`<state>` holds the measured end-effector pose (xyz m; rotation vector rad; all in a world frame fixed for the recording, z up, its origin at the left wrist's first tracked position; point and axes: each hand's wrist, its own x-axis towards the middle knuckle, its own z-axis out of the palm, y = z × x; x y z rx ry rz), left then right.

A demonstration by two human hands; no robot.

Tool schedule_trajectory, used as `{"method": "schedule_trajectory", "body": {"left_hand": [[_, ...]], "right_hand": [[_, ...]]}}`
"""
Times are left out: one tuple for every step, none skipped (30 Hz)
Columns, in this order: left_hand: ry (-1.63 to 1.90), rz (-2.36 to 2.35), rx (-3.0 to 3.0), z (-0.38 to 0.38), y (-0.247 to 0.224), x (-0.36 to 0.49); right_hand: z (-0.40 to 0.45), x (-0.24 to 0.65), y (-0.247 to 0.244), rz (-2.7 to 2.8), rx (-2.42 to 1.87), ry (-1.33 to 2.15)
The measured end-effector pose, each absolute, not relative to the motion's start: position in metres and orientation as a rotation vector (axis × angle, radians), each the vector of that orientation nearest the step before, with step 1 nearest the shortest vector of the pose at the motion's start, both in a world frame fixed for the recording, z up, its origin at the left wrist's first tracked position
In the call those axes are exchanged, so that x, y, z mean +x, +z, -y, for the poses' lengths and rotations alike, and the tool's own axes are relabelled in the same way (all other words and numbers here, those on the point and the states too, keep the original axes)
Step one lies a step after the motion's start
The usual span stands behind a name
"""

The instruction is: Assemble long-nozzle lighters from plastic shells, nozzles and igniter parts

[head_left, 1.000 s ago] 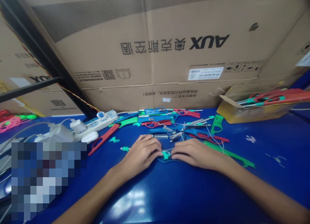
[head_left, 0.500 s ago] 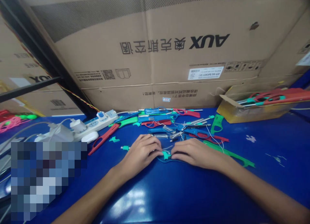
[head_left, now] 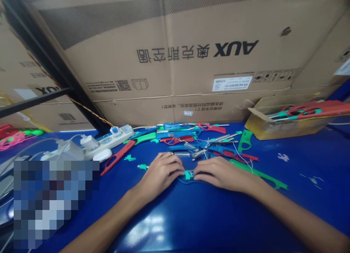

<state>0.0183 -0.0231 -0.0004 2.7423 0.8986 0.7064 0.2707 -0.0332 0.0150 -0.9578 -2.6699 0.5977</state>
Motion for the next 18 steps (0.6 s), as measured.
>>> {"method": "schedule_trajectory", "body": {"left_hand": [[0.716,-0.892,2.747,0.0231,-0.0003,0.0178],[0.724,-0.883,2.753,0.0230,-0.0001,0.0172],[0.729,-0.871,2.761,0.0229,0.0001,0.0165],[0.727,-0.855,2.770,0.0228,0.0004,0.0157],[0.721,-0.837,2.778,0.0226,0.0007,0.0149],[0.711,-0.822,2.786,0.0225,0.0010,0.0143],[0.701,-0.810,2.792,0.0224,0.0012,0.0137],[0.692,-0.800,2.798,0.0224,0.0015,0.0134],[0.686,-0.794,2.803,0.0225,0.0016,0.0132],[0.682,-0.791,2.809,0.0227,0.0017,0.0132],[0.683,-0.789,2.813,0.0230,0.0018,0.0134],[0.684,-0.785,2.817,0.0232,0.0017,0.0137],[0.687,-0.782,2.818,0.0235,0.0016,0.0141],[0.693,-0.781,2.818,0.0237,0.0013,0.0146],[0.700,-0.780,2.814,0.0239,0.0010,0.0151],[0.708,-0.780,2.807,0.0241,0.0007,0.0155],[0.716,-0.779,2.798,0.0242,0.0004,0.0160],[0.720,-0.781,2.787,0.0242,0.0001,0.0163]], "right_hand": [[0.0332,0.2707,0.0151,2.668,-0.957,0.599],[0.0332,0.2707,0.0151,2.668,-0.954,0.600],[0.0332,0.2707,0.0152,2.667,-0.953,0.599],[0.0331,0.2707,0.0152,2.669,-0.954,0.598],[0.0330,0.2706,0.0152,2.671,-0.957,0.595],[0.0329,0.2706,0.0152,2.673,-0.959,0.592],[0.0328,0.2705,0.0151,2.675,-0.960,0.593],[0.0326,0.2705,0.0151,2.676,-0.960,0.593],[0.0325,0.2705,0.0150,2.676,-0.961,0.593],[0.0324,0.2705,0.0149,2.676,-0.962,0.596],[0.0324,0.2706,0.0149,2.676,-0.962,0.597],[0.0324,0.2707,0.0149,2.676,-0.962,0.598],[0.0324,0.2709,0.0149,2.674,-0.961,0.599],[0.0325,0.2710,0.0149,2.672,-0.958,0.602],[0.0325,0.2712,0.0149,2.668,-0.955,0.609],[0.0326,0.2713,0.0150,2.664,-0.954,0.615],[0.0328,0.2714,0.0151,2.659,-0.954,0.622],[0.0329,0.2715,0.0153,2.655,-0.955,0.629]]}}
